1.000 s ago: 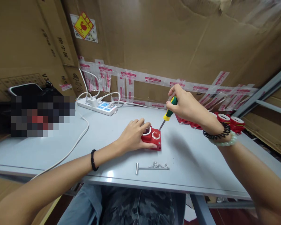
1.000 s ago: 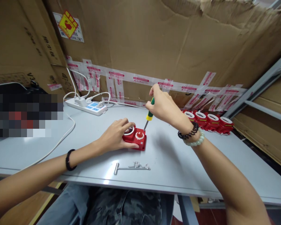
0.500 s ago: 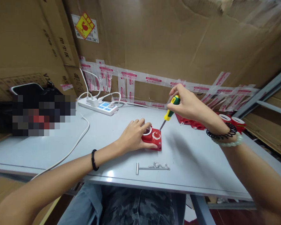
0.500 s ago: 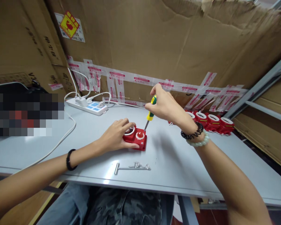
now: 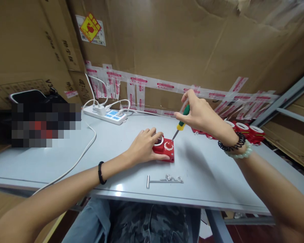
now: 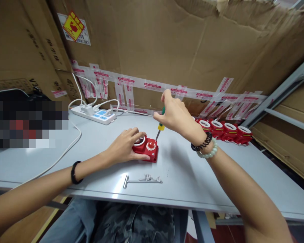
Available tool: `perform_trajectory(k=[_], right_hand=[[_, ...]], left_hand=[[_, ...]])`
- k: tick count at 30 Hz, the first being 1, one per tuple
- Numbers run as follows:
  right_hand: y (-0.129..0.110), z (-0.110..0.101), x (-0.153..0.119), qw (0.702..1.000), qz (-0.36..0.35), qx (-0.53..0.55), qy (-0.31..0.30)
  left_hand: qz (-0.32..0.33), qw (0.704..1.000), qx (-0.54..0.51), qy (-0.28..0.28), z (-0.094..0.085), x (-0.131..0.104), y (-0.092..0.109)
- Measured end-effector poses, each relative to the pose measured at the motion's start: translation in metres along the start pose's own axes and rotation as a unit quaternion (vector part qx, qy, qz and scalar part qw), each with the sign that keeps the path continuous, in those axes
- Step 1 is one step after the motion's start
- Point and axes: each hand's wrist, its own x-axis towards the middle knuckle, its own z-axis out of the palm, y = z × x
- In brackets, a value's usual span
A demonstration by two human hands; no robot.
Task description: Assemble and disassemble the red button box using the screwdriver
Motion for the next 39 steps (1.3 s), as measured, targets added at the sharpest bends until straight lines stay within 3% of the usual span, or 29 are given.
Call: perform_trajectory(k=[3, 10, 16, 23, 29, 31, 33, 37, 39], right_hand=[[-0.002, -0.001, -0.001, 0.999, 0.002, -0.049, 0.019], [-0.002, -0.002, 0.0, 0.997, -0.016, 0.07, -0.017], [-0.001, 0.001, -0.002, 0.999, 0.032, 0.008, 0.024], [0.006, -0.006, -0.002, 0.994, -0.004, 0.107, 0.015], [0.0, -0.022, -0.002, 0.995, 0.021, -0.015, 0.094], [0.001, -0.02, -0.001, 0.995, 0.051, -0.084, 0.027], [0.004, -0.01, 0.001, 0.984, 0.078, -0.116, -0.11], [0.015, 0.025, 0.008, 0.915, 0.065, -0.073, -0.391], [0.022, 0.042, 0.013, 0.883, 0.054, -0.04, -0.464]], left_hand=[[0.0, 1.0, 0.0, 0.001, -0.001, 0.0, 0.0], [0.003, 1.0, 0.0, 0.0, -0.001, 0.0, 0.001], [0.003, 1.0, 0.004, 0.003, 0.0, 0.0, 0.001], [-0.002, 1.0, 0.003, 0.001, -0.001, 0.0, 0.001], [0.001, 1.0, 0.009, 0.004, -0.001, 0.0, 0.002], [0.002, 1.0, 0.01, 0.003, -0.002, 0.0, 0.002], [0.002, 1.0, 0.009, 0.002, -0.002, 0.0, 0.002], [0.001, 1.0, 0.007, -0.001, -0.002, 0.0, 0.001], [-0.001, 1.0, 0.008, -0.003, -0.002, 0.0, 0.001]])
